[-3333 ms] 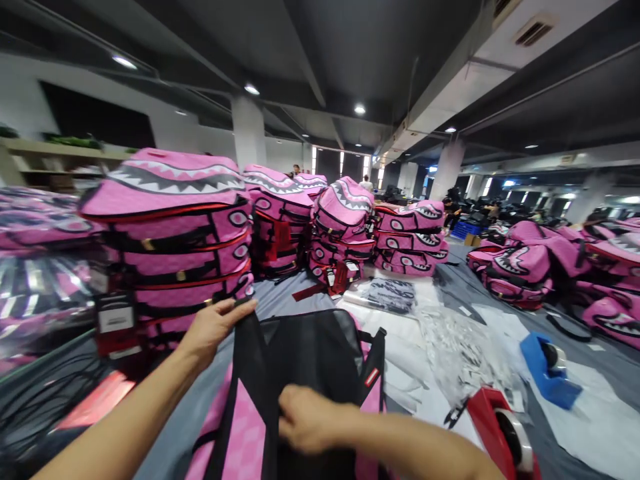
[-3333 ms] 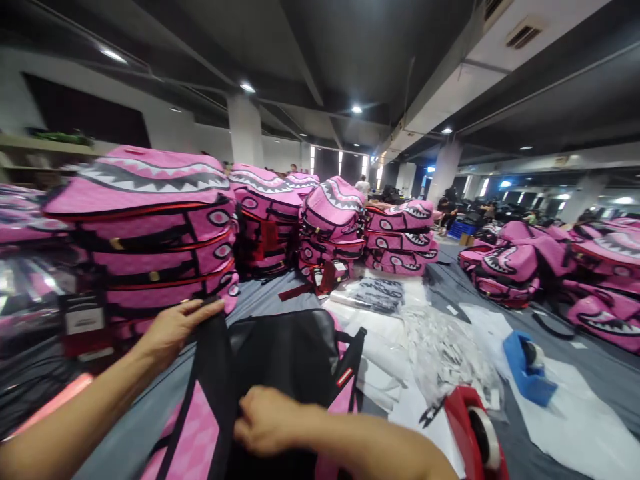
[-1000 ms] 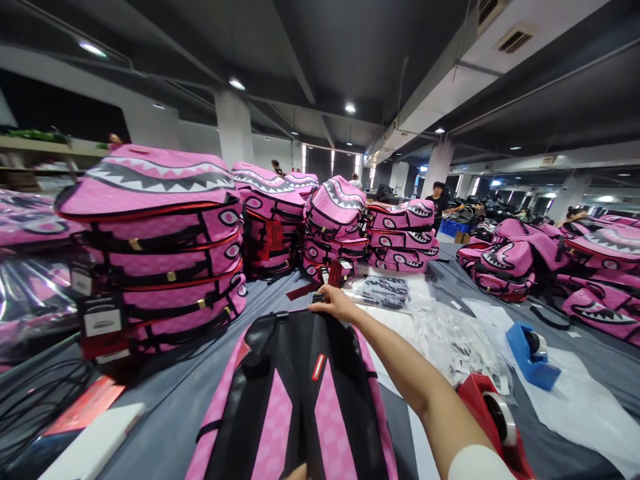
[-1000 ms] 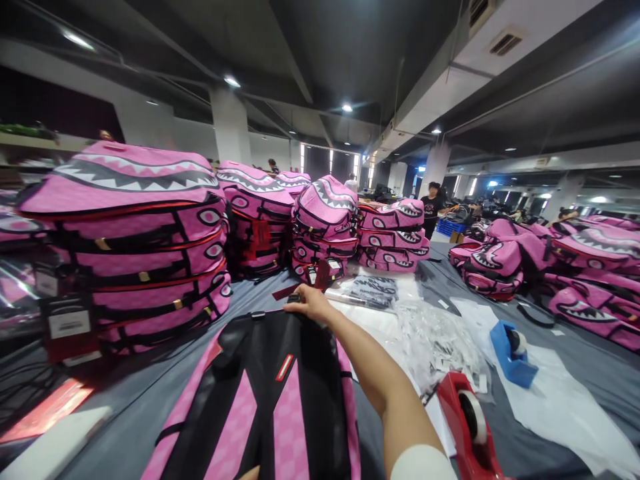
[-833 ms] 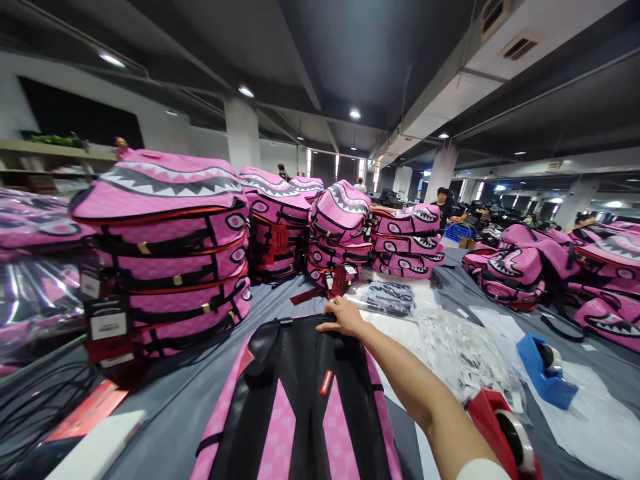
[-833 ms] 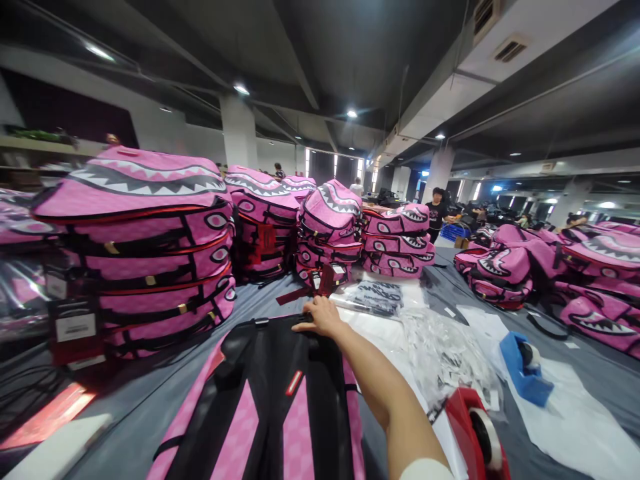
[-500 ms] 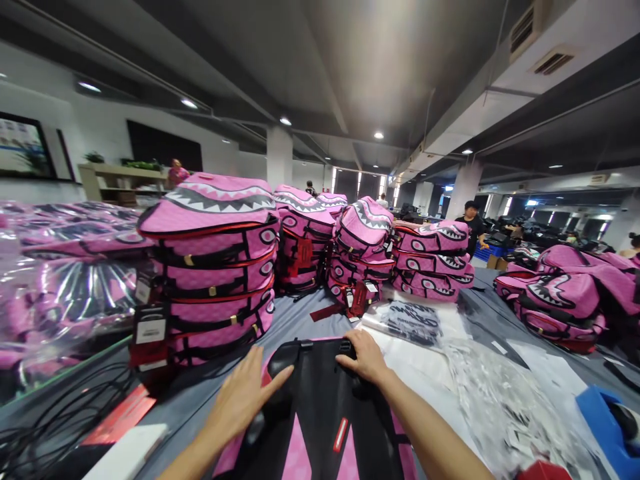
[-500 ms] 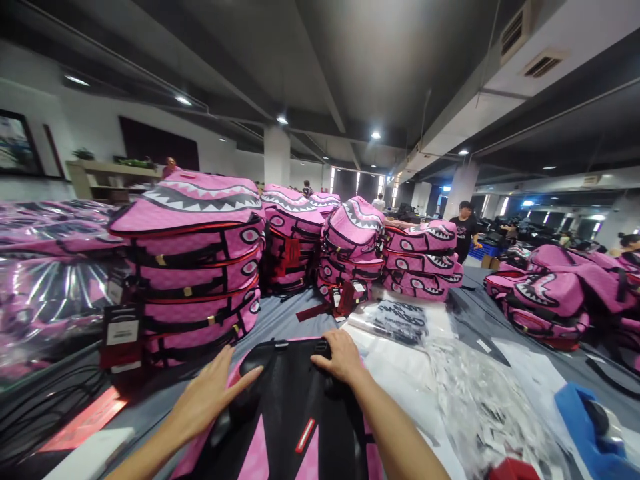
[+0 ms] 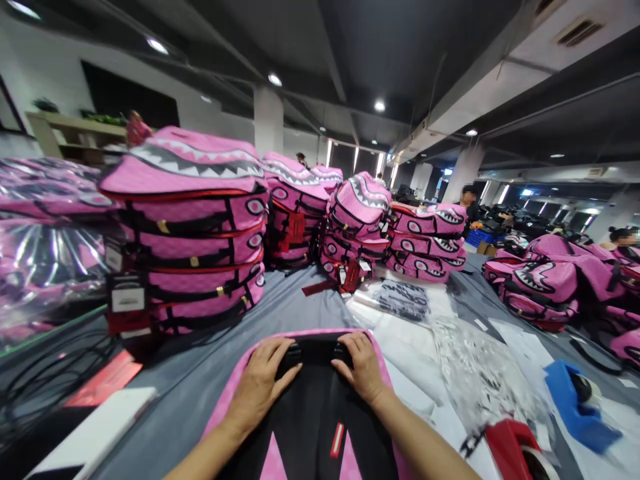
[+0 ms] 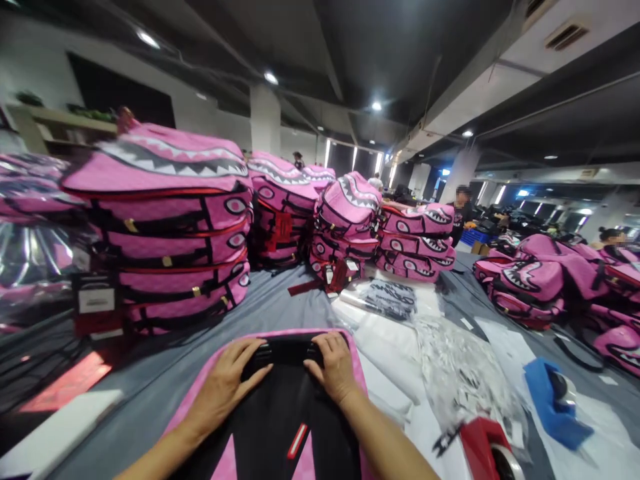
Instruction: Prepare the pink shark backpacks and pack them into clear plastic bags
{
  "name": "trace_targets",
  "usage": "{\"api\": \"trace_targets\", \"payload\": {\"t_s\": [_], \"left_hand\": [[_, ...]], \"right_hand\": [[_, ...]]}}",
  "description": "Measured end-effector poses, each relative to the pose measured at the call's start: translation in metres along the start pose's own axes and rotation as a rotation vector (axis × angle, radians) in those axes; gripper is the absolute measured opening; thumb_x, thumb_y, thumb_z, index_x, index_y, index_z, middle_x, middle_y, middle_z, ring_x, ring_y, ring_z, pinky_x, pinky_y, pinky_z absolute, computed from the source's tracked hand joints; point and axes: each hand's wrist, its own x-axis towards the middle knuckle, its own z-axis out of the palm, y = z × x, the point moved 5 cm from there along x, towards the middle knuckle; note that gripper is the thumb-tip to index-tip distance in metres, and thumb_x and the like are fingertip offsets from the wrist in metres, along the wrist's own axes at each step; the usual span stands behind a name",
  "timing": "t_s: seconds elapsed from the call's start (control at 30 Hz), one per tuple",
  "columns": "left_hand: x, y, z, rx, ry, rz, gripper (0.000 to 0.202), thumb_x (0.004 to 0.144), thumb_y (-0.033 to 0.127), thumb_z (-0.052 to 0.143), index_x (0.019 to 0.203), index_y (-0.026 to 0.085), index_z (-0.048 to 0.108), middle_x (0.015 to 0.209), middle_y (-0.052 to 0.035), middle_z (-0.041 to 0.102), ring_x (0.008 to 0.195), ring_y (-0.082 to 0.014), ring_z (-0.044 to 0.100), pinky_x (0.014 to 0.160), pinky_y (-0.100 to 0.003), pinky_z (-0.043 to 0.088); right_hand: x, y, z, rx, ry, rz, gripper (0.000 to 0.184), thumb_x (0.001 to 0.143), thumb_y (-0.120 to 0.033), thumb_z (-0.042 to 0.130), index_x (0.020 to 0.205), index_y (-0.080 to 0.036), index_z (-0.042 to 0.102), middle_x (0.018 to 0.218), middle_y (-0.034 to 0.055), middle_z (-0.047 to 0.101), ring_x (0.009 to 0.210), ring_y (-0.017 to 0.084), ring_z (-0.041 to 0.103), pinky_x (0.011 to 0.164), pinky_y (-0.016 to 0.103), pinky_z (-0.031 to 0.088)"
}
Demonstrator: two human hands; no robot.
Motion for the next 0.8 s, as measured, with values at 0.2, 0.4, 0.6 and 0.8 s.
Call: {"api": "trace_targets", "payload": {"t_s": [0.2,0.4,0.6,0.8], "left_hand": [[-0.037,0.001,0.005,-0.001,-0.173,-0.011,0.052,0.094,0.058,0.05,0.127,0.021,0.065,0.127,-0.0131,0.068,0.124,-0.032,0.06,0.112,-0.049,0.045],[0.005,-0.055,0.054,-0.093,-0.488,-0.3,0.054,0.078,0.061,0.055,0.11,0.02,0.07,0.123,-0.0138,0.071,0.118,-0.0351,0.064,0.107,-0.05,0.048],[0.053,-0.057,0.061,-0.036,-0.499,-0.377,0.065,0.085,0.058,0.046,0.128,0.012,0.061,0.131,-0.0185,0.067,0.124,-0.0341,0.063,0.105,-0.048,0.049],[0.007,0.021,0.061,0.165,-0.629,-0.276,0.085,0.092,0.073,0.038,0.161,0.026,0.024,0.169,-0.0174,0.019,0.156,-0.0414,0.009,0.117,-0.069,0.024]], "right_hand": [[-0.025,-0.006,-0.003,-0.017,-0.227,0.049,0.036,0.084,-0.026,0.08,0.118,-0.021,0.066,0.111,0.0108,0.071,0.105,0.029,0.064,0.094,0.044,0.051],[0.012,0.031,0.05,-0.064,-0.526,0.248,0.035,0.084,-0.032,0.081,0.114,-0.02,0.07,0.114,0.012,0.073,0.109,0.032,0.067,0.096,0.044,0.05],[0.052,0.069,0.079,-0.043,-0.48,0.344,0.032,0.086,-0.033,0.08,0.112,-0.019,0.07,0.112,0.0098,0.076,0.106,0.029,0.071,0.087,0.037,0.054],[0.054,0.073,0.094,-0.083,-0.339,0.375,0.031,0.089,-0.034,0.078,0.112,-0.018,0.065,0.111,0.0092,0.075,0.106,0.025,0.07,0.091,0.034,0.053]]}}
